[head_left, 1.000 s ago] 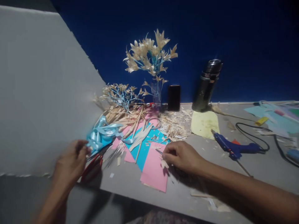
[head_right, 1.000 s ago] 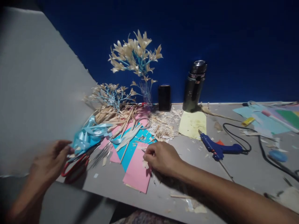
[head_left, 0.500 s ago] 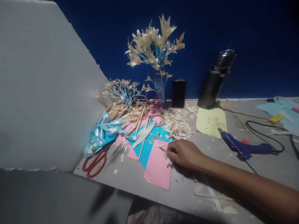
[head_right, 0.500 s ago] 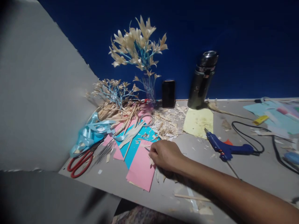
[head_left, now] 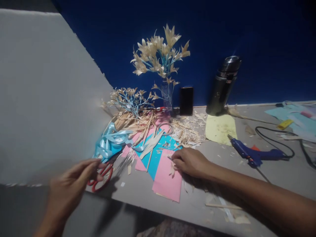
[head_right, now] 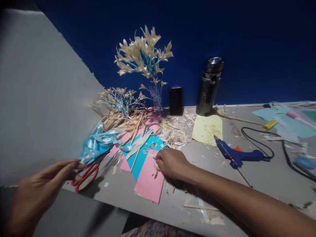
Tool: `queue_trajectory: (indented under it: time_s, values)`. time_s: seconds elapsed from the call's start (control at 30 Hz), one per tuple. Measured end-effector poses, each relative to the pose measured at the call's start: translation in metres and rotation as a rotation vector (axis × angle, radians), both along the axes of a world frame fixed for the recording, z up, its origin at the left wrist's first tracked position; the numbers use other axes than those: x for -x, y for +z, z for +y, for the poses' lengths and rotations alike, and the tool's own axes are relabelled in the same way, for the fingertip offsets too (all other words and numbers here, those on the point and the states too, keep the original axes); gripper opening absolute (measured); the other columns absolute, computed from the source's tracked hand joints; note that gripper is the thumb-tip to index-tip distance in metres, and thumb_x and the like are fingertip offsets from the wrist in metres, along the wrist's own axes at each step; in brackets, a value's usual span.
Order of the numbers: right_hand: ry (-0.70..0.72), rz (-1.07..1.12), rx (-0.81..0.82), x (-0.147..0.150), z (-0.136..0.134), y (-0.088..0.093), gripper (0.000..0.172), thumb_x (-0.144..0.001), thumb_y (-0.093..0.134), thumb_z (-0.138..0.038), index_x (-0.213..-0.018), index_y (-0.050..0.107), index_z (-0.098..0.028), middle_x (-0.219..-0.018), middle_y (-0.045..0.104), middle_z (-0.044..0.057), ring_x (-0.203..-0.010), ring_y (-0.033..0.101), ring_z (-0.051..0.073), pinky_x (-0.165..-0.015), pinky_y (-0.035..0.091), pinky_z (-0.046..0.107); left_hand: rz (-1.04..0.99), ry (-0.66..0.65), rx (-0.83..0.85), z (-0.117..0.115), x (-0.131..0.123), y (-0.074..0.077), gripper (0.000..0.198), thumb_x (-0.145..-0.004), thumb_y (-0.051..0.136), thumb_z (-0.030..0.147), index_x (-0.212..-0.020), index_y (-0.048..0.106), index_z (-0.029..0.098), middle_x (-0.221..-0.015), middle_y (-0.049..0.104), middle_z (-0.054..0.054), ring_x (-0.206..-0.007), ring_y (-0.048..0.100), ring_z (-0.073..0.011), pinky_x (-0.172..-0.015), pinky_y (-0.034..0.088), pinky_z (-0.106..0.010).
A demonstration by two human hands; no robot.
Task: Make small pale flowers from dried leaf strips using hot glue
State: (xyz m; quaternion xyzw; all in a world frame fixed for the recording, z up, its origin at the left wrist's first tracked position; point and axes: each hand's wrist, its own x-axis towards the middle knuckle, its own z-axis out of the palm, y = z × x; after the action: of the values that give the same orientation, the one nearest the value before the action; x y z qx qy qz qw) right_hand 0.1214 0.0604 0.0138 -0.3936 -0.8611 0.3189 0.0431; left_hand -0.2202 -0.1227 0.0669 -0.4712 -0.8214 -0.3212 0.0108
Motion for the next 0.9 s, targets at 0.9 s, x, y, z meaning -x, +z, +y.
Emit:
queue_trajectory:
  time_s: [0.9]
  values:
    - [0.011, 0.832, -0.825, -0.032, 0.000, 0.122, 0.017, -0.099, 0.059, -0.018, -0.100, 0.075, -0.024, -0.090, 0.076, 0.002, -0.086, 0.070, 0.017, -0.076, 0.056, 0.029, -0.709, -1.086, 0.214, 0.157, -0.181, 0.108, 0.033, -0.093, 0.061, 0.039, -0.066, 0.061, 0.020, -0.042, 0.055, 0.004, -0.035, 0.055, -0.0120, -0.040, 0.051, -0.024]
